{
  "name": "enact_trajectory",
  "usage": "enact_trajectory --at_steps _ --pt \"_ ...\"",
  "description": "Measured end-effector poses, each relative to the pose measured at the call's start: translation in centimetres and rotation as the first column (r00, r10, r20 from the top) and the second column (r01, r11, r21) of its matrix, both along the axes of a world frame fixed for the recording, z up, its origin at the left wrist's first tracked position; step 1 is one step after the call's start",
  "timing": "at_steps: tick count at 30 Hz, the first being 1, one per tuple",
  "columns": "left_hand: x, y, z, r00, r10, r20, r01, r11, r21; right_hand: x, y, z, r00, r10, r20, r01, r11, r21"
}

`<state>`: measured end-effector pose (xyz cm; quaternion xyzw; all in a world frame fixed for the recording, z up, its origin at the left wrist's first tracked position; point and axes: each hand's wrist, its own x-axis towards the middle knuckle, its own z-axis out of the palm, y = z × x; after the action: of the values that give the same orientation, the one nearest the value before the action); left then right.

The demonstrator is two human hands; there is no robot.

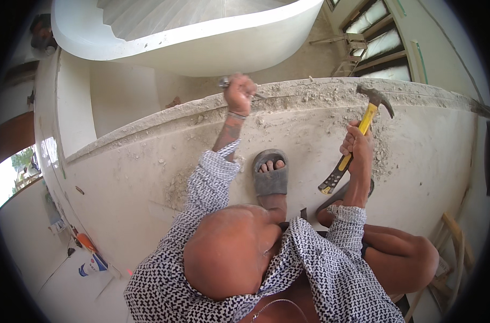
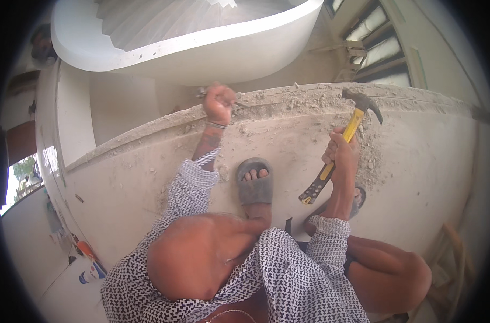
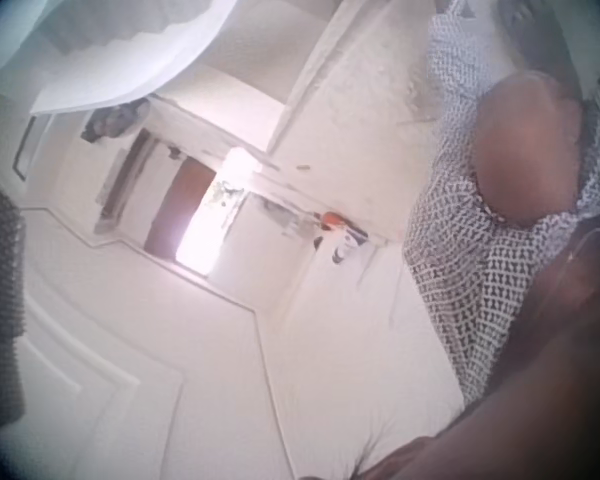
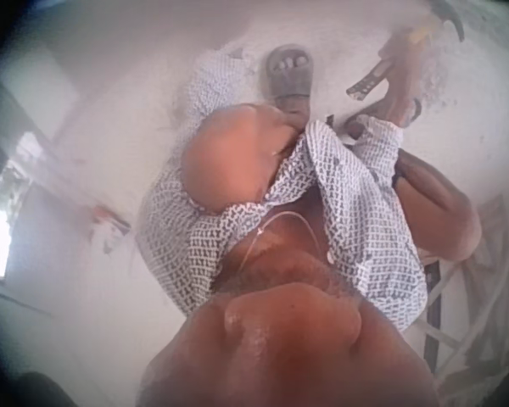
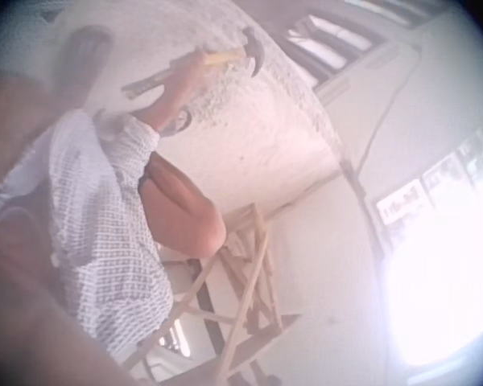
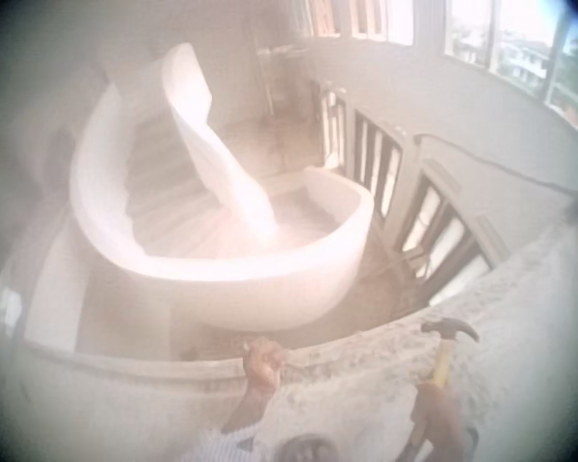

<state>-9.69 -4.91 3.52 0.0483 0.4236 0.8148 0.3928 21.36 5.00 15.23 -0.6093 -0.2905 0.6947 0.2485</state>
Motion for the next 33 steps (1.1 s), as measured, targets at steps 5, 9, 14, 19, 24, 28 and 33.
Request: enact_trajectory --at_steps 5,9,14,19,24,28,33 --pt "3.6 0.3 -4.4 0.923 -0.078 -0.376 0.039 0.993 -0.111 -2.3 -0.9 0.4 0.991 0.115 -0.062 -0.118 0.992 -0.038" --pt "-3.4 -7.3 -5.7 0.946 -0.137 -0.295 0.083 0.979 -0.188 -1.0 -0.7 1.5 0.984 0.178 -0.025 -0.179 0.982 -0.058" --pt "-1.2 -5.3 -2.9 0.974 0.004 -0.225 0.000 1.000 0.017 -1.2 -1.1 1.2 0.989 0.144 -0.015 -0.145 0.989 -0.016" --pt "2.9 -3.2 -6.1 0.757 -0.160 -0.634 0.092 0.986 -0.140 -1.4 -1.1 0.9 0.984 0.173 -0.034 -0.174 0.983 -0.050" --pt "-9.3 -15.0 -7.0 0.873 -0.166 -0.458 0.036 0.960 -0.279 -0.1 -0.6 2.7 0.979 0.203 0.013 -0.203 0.979 -0.029" --pt "-9.4 -13.6 -5.7 0.977 0.023 -0.212 -0.018 0.999 0.028 -0.2 -0.9 2.5 0.987 0.161 0.026 -0.161 0.987 -0.008" --pt "-3.5 -10.7 -5.0 0.849 -0.176 -0.498 0.049 0.965 -0.258 -1.4 -1.2 2.2 0.980 0.198 0.008 -0.198 0.980 -0.027"
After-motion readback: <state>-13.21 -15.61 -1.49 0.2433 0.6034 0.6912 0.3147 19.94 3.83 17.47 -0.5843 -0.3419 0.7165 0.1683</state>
